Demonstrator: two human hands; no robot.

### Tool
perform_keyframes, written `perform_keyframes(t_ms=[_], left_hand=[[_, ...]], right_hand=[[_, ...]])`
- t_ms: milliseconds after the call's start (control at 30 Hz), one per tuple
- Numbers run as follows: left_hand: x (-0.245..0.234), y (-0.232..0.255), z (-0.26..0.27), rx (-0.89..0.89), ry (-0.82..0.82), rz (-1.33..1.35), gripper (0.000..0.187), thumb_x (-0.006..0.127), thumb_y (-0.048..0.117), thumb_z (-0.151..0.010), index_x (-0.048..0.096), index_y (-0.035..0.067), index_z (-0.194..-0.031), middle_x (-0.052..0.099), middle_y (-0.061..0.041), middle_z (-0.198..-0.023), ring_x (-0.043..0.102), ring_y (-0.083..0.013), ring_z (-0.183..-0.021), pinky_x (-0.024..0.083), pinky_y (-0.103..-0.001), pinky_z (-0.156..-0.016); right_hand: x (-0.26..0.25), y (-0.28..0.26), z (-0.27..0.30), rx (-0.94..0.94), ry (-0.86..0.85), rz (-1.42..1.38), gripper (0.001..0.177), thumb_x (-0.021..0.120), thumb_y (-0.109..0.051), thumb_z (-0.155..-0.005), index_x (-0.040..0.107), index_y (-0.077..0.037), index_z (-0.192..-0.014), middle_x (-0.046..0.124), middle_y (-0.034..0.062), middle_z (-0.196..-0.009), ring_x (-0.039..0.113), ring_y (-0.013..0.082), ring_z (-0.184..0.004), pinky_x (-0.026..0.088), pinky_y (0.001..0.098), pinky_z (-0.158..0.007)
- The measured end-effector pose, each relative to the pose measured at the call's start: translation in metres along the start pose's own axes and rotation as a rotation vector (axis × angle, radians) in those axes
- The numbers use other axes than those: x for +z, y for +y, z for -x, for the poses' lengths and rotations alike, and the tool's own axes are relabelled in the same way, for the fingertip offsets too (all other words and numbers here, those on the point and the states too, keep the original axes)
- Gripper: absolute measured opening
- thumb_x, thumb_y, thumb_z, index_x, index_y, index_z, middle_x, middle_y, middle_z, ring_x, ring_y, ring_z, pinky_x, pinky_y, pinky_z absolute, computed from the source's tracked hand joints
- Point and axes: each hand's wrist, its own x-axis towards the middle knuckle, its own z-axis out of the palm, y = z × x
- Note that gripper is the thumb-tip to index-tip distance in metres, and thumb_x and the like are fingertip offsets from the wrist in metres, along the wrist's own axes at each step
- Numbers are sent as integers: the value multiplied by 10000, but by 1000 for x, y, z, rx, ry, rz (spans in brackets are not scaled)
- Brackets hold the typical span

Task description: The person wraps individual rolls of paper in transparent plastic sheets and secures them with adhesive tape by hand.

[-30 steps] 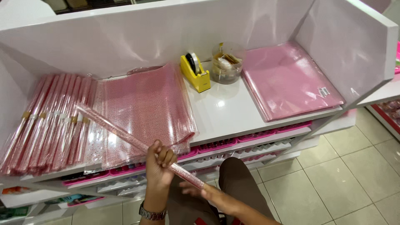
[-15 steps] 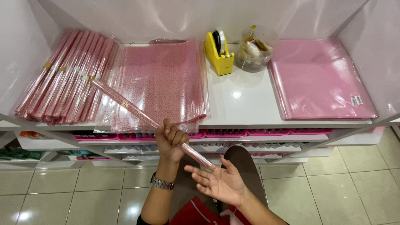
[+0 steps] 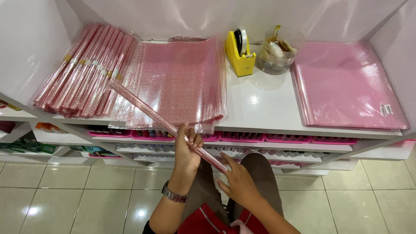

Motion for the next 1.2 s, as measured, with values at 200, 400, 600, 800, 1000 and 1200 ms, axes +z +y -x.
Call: perform_keyframes(t_ms=[200,400,600,800,1000,1200], left_hand=[[11,63,13,53,-52,-475,210,612,128,-1031,547,155,-833,412,74,-528,321,-60,-423,279,-168,-420],[14,64,19,-29,-571,-1960,305,704,436,-882,571,229,-702,545,72,-583,473,-96,-542,273,-298,-542],[12,48,32,-34,-754,-1892,276,705,392,-771,684,117,-762,667,-189,-663,636,-453,-673,475,-472,-626],[51,30,59,-241,-822,-1679,315,825,458,-749,705,188,-858,481,82,-573,370,-55,-532,259,-260,-547],[34,24,53,-41,-755,-1918,533,807,436,-858,441,183,-564,405,48,-468,351,-88,-469,260,-305,-510],[36,42,53,-246,-955,-1971,616,766,428,-889,302,166,-579,293,39,-531,286,-100,-529,217,-316,-539]], right_hand=[[-11,-13,23,242,-6,-619,458,714,-140,-877,652,-260,-1314,528,-2,-1430,593,183,-1221,556,351,-920],[-87,33,4,315,131,-1149,910,706,-136,-823,186,-188,-1567,489,151,-1484,677,189,-962,605,265,-802],[-86,47,-10,127,269,-1295,302,573,-120,-939,524,10,-1208,638,232,-1220,700,236,-913,580,340,-725],[-101,-4,-22,14,23,-995,212,550,-6,-960,618,-89,-1142,690,94,-1202,694,245,-1145,608,337,-932],[-93,14,-5,-213,579,-791,340,780,-82,-826,544,-93,-1071,721,160,-1052,756,309,-1005,692,326,-806],[-159,9,-21,-675,500,31,130,754,-221,-905,646,-149,-914,722,87,-1053,718,227,-781,577,319,-625]])
